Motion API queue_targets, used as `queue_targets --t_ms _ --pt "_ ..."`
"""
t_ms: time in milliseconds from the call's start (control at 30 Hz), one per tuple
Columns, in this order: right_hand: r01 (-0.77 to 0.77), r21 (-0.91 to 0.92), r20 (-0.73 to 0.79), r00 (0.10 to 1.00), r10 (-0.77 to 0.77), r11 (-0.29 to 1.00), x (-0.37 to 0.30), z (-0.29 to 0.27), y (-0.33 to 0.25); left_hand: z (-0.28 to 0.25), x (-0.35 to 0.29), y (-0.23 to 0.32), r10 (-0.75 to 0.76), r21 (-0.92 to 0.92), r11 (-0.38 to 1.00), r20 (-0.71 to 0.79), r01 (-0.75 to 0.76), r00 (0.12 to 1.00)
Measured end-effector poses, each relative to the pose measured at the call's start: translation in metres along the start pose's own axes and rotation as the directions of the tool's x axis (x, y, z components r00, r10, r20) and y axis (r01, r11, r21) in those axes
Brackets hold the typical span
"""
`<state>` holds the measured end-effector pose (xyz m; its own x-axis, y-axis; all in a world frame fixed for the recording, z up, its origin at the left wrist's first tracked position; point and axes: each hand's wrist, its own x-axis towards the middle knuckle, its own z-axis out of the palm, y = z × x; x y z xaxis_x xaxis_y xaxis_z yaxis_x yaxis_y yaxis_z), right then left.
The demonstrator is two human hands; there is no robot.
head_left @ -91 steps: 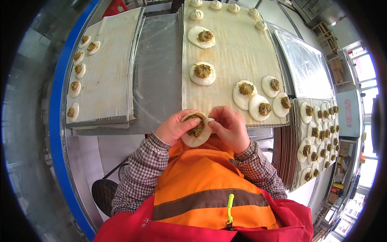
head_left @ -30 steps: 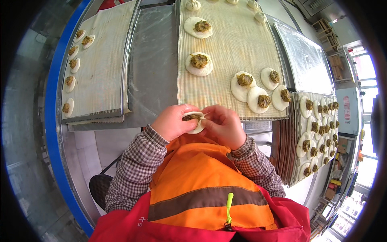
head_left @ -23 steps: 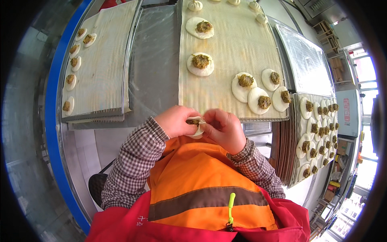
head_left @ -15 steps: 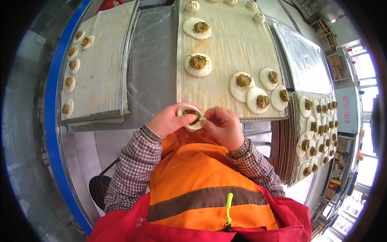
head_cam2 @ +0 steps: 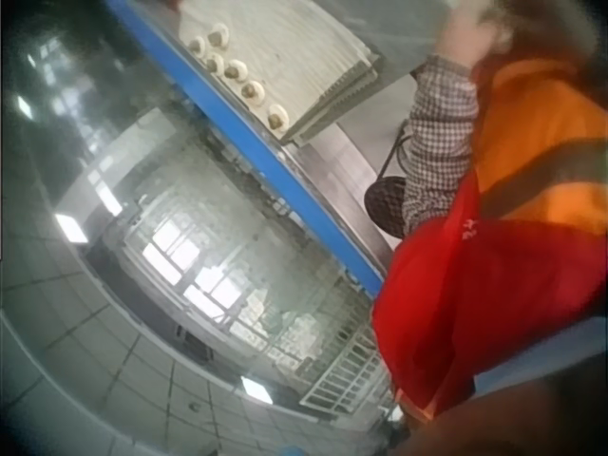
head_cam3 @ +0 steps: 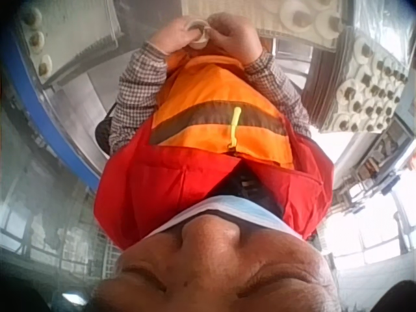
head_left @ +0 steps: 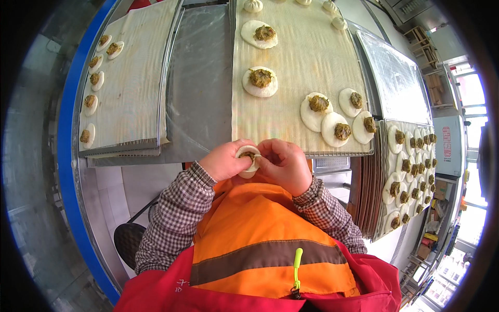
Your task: The person repeatedly picks up round dough discs with filling, pleats the edges to seal them, and places the finished buns on trays. The person also moves trays of filled buns between work surfaces and a conveyor belt.
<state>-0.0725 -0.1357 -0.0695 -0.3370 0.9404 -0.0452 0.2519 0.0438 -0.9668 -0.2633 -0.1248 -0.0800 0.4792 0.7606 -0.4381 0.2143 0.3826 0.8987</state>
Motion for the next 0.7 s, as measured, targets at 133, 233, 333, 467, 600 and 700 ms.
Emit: queue_targets --t_ms 133,233,333,467,600,700 --pt "-0.037 -0.042 -0.025 0.999 0.036 0.998 0.001 0.001 0.000 0.009 -0.008 -0.004 -0.036 -0.440 0.898 -0.054 0.008 0.998" --pt "0.218 -0.342 0.004 0.973 -0.231 0.914 0.000 0.001 -0.002 0.010 -0.011 -0.007 -0.003 -0.282 0.959 -0.077 -0.019 0.997" --pt "0.123 -0.148 -0.042 0.991 -0.131 0.981 -0.001 0.002 -0.007 0.008 -0.011 -0.010 -0.034 -0.247 0.969 -0.062 0.018 0.997" --pt "0.225 -0.370 0.048 0.974 -0.223 0.901 0.002 -0.001 -0.011 0.005 -0.007 -0.009 0.389 0.196 0.909 -0.074 -0.369 0.918" --pt "0.379 -0.363 0.119 0.925 -0.361 0.851 0.003 -0.004 -0.014 0.000 -0.006 -0.003 -0.151 -0.082 0.983 0.144 0.164 0.978" --pt "0.318 -0.306 0.089 0.948 -0.306 0.897 0.003 -0.004 -0.017 -0.002 -0.003 0.000 -0.150 0.040 0.989 0.158 0.145 0.976"
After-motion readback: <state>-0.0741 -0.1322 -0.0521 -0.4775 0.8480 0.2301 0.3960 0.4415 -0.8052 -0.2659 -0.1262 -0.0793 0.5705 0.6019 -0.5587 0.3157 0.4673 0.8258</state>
